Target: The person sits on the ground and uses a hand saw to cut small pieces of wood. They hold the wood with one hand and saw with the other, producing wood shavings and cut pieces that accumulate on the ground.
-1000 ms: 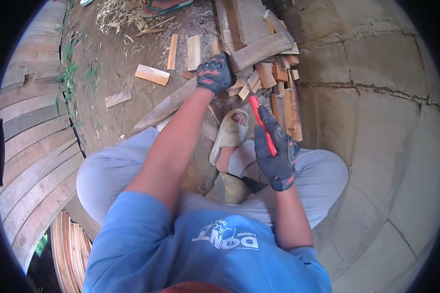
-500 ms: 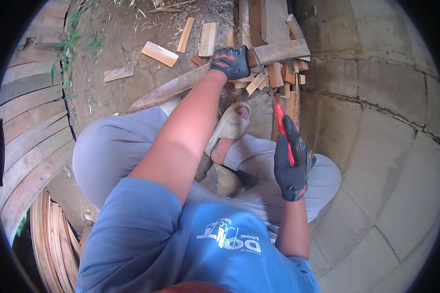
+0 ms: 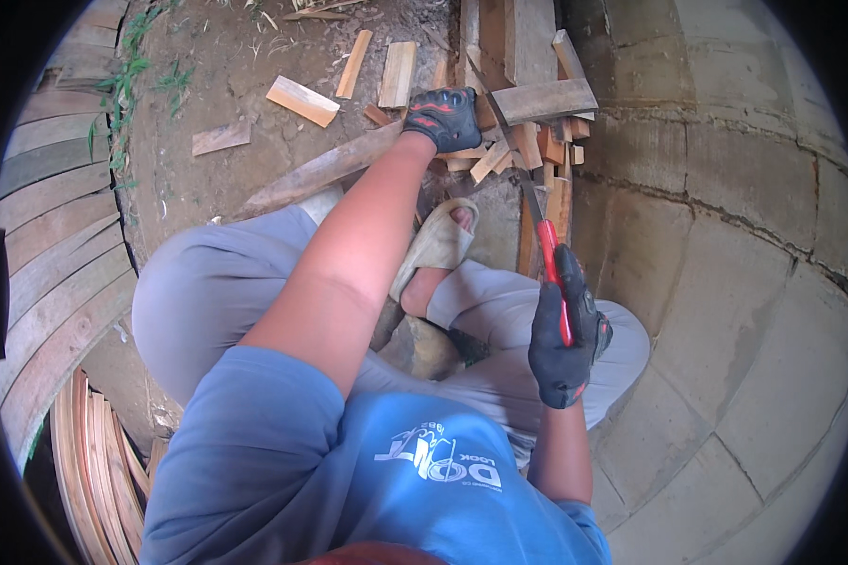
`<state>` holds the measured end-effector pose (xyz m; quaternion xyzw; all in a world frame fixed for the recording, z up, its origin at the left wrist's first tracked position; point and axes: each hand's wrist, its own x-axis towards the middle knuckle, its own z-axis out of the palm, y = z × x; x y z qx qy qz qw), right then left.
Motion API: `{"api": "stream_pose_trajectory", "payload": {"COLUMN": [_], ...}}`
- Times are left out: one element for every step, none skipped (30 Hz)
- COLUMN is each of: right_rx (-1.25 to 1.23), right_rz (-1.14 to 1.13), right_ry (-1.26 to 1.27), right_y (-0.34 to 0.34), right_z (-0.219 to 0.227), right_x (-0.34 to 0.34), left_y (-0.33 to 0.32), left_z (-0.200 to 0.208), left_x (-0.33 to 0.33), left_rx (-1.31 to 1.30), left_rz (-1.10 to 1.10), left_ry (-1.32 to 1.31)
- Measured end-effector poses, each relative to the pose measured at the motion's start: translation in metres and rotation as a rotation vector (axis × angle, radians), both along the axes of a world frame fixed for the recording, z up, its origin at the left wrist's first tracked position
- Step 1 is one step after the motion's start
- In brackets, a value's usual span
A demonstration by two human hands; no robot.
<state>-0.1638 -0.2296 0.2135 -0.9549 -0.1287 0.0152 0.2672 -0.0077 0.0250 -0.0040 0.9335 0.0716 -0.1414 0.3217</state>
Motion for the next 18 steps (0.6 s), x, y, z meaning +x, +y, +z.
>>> {"api": "stream_pose_trajectory", "payload": {"right_rx": [-0.013,-0.025,-0.054,-0.083,-0.115,-0.098,-0.076,-0.055,-0.044,-0.037,-0.03,0.008,0.045,0.082,0.098,0.064,0.029,0.007], "right_rz": [0.018,0.037,0.052,0.103,0.15,0.145,0.145,0.145,0.123,0.095,0.067,0.053,0.038,0.019,0.022,0.03,0.035,0.055], "right_ry": [-0.008,-0.015,-0.009,-0.049,-0.09,-0.107,-0.118,-0.13,-0.094,-0.057,-0.021,-0.015,-0.009,-0.003,-0.013,-0.021,-0.03,-0.033], "right_y": [0.001,0.001,0.005,0.015,0.025,0.032,0.039,0.046,0.056,0.063,0.068,0.071,0.073,0.074,0.072,0.07,0.071,0.077], "right_z": [-0.001,-0.004,-0.007,-0.01,-0.012,-0.021,-0.034,-0.044,-0.051,-0.055,-0.058,-0.061,-0.064,-0.067,-0.073,-0.074,-0.075,-0.075], "right_x": [0.001,0.003,0.006,0.013,0.019,0.029,0.04,0.051,0.062,0.072,0.08,0.087,0.091,0.096,0.098,0.097,0.094,0.09], "left_y": [0.0,0.0,0.001,0.002,0.002,0.001,0.002,0.001,0.001,0.0,-0.001,-0.001,-0.002,-0.003,-0.005,-0.006,-0.006,-0.005], "left_z": [0.0,0.0,-0.001,-0.001,-0.001,-0.001,-0.002,-0.005,-0.009,-0.009,-0.009,-0.009,-0.008,-0.008,-0.009,-0.01,-0.012,-0.009], "left_x": [0.001,0.001,0.0,0.0,0.001,0.003,0.002,-0.001,-0.001,-0.001,-0.001,-0.002,-0.001,-0.001,-0.001,-0.001,0.0,-0.002], "left_rx": [0.001,0.002,0.004,0.007,0.007,0.009,0.013,0.014,0.015,0.013,0.014,0.014,0.014,0.013,0.01,0.006,0.001,0.007], "left_rz": [-0.001,0.009,0.022,0.032,0.024,0.014,0.009,0.007,0.01,0.007,0.012,0.009,0.004,-0.003,0.005,0.011,0.014,0.019], "left_ry": [0.004,0.003,0.002,0.0,-0.002,-0.005,-0.002,-0.005,-0.011,-0.018,-0.044,-0.041,-0.039,-0.037,-0.033,-0.029,-0.026,-0.023]}}
